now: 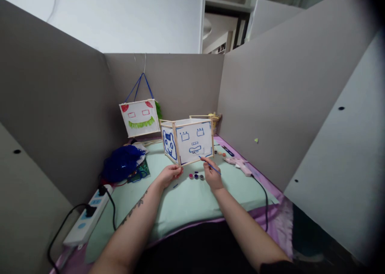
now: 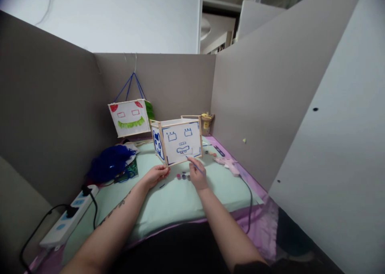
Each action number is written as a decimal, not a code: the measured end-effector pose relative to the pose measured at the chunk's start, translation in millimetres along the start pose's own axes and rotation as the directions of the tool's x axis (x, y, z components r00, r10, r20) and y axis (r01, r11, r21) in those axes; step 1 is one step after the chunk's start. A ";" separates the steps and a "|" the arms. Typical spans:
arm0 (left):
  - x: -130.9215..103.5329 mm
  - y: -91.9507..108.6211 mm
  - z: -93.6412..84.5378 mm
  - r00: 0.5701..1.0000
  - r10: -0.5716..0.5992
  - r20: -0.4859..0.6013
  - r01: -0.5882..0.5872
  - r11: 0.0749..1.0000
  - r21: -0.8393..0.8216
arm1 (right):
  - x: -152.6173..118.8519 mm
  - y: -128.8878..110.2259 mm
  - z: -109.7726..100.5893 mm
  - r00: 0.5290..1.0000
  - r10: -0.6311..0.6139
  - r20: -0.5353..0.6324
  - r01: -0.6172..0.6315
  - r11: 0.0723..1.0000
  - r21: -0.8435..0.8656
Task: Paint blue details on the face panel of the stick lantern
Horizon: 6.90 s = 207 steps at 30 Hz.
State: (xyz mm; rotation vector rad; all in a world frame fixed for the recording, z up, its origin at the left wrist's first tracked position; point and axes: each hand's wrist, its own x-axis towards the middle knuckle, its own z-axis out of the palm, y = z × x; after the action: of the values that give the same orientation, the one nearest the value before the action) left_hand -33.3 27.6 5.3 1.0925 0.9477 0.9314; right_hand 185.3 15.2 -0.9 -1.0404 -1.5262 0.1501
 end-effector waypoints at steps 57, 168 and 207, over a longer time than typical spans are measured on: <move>-1.4 1.3 0.7 1.000 0.001 0.009 -0.001 1.000 -0.023 | -0.6 3.1 1.6 1.000 0.013 0.010 -0.013 1.000 0.011; 8.4 -10.1 -8.1 1.000 -0.011 0.015 0.011 0.999 -0.050 | -6.8 1.0 -11.2 0.990 0.058 -0.129 -0.057 0.998 0.011; 5.2 -6.3 -3.5 1.000 -0.003 0.010 0.004 0.999 -0.048 | -5.5 -3.0 -5.3 0.983 0.167 -0.073 -0.161 0.984 0.082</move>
State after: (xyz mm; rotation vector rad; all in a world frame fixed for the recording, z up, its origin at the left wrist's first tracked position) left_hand -34.0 32.2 -2.3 1.0535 0.9143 0.9405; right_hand 187.5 7.4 -1.7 -1.0982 -1.3529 0.2764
